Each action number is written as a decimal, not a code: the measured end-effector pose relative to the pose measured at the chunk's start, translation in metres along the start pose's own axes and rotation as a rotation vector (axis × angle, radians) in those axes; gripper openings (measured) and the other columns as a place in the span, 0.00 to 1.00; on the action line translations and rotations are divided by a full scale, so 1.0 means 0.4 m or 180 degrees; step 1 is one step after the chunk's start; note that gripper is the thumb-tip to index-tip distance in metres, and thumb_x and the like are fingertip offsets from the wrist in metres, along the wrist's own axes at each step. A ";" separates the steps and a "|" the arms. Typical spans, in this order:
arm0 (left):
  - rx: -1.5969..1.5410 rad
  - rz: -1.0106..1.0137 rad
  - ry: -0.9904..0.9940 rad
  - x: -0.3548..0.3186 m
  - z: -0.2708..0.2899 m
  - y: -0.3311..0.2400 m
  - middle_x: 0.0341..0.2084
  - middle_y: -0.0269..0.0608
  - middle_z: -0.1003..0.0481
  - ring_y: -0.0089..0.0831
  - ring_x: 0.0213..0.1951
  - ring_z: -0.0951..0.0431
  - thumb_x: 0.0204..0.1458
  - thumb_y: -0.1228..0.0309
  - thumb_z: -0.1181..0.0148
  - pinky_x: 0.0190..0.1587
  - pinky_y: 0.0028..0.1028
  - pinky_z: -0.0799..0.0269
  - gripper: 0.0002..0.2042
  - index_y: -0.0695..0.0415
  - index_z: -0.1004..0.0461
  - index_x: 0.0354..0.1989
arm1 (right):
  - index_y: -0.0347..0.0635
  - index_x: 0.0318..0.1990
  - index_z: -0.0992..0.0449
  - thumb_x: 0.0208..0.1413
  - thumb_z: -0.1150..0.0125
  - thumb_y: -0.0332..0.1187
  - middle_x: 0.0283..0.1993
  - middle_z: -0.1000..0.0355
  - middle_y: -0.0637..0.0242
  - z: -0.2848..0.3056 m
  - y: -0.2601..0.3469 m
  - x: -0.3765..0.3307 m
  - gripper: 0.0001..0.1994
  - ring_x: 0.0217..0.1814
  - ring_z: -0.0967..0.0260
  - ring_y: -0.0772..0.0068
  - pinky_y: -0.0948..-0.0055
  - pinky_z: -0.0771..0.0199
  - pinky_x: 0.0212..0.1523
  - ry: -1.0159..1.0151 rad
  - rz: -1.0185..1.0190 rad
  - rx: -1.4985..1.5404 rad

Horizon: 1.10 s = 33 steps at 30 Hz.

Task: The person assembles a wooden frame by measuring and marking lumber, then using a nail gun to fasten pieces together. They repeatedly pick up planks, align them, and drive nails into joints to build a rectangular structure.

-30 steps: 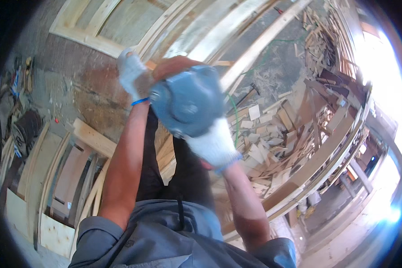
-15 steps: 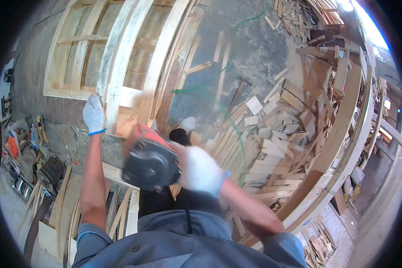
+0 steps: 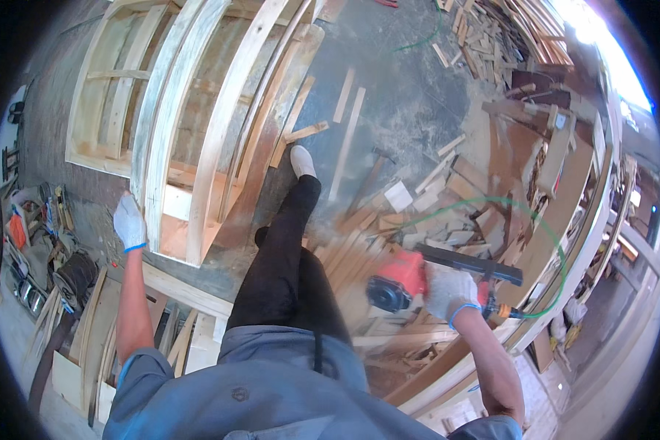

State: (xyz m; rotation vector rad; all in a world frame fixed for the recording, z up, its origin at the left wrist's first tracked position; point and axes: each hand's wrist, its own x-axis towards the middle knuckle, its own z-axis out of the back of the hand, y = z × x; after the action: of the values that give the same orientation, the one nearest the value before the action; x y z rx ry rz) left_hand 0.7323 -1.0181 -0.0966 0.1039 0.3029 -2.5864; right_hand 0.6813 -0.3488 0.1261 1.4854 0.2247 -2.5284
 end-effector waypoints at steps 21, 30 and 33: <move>-0.1520 0.0358 -0.0294 0.107 -0.006 -0.878 0.41 0.50 0.20 0.44 0.44 0.19 0.68 0.67 0.51 0.49 0.37 0.25 0.14 0.60 0.23 0.53 | 0.46 0.51 0.22 0.49 0.37 0.37 0.46 0.20 0.46 0.488 -0.433 0.819 0.20 0.51 0.23 0.41 0.48 0.24 0.53 0.0521 0.0354 -0.0326; 0.0689 0.0969 -0.0704 0.054 -0.099 -0.807 0.29 0.52 0.22 0.45 0.33 0.20 0.69 0.66 0.54 0.38 0.39 0.27 0.15 0.64 0.22 0.45 | 0.42 0.47 0.20 0.56 0.39 0.47 0.42 0.20 0.44 0.488 -0.517 1.620 0.19 0.48 0.21 0.39 0.47 0.22 0.50 0.0082 0.1086 -0.0772; 0.0346 0.0805 -0.1390 0.060 -0.123 -0.790 0.33 0.54 0.22 0.41 0.35 0.21 0.67 0.68 0.57 0.41 0.39 0.28 0.16 0.66 0.23 0.42 | 0.38 0.48 0.23 0.59 0.41 0.44 0.47 0.20 0.43 0.533 -0.460 1.836 0.19 0.51 0.22 0.38 0.46 0.23 0.52 0.0030 0.1112 -0.1264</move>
State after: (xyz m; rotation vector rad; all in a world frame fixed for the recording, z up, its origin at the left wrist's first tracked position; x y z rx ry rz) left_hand 0.5498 -0.7545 -0.0862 -0.3576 -0.0126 -2.2963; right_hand 0.1068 -0.2894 -0.4078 1.2542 0.4026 -2.0566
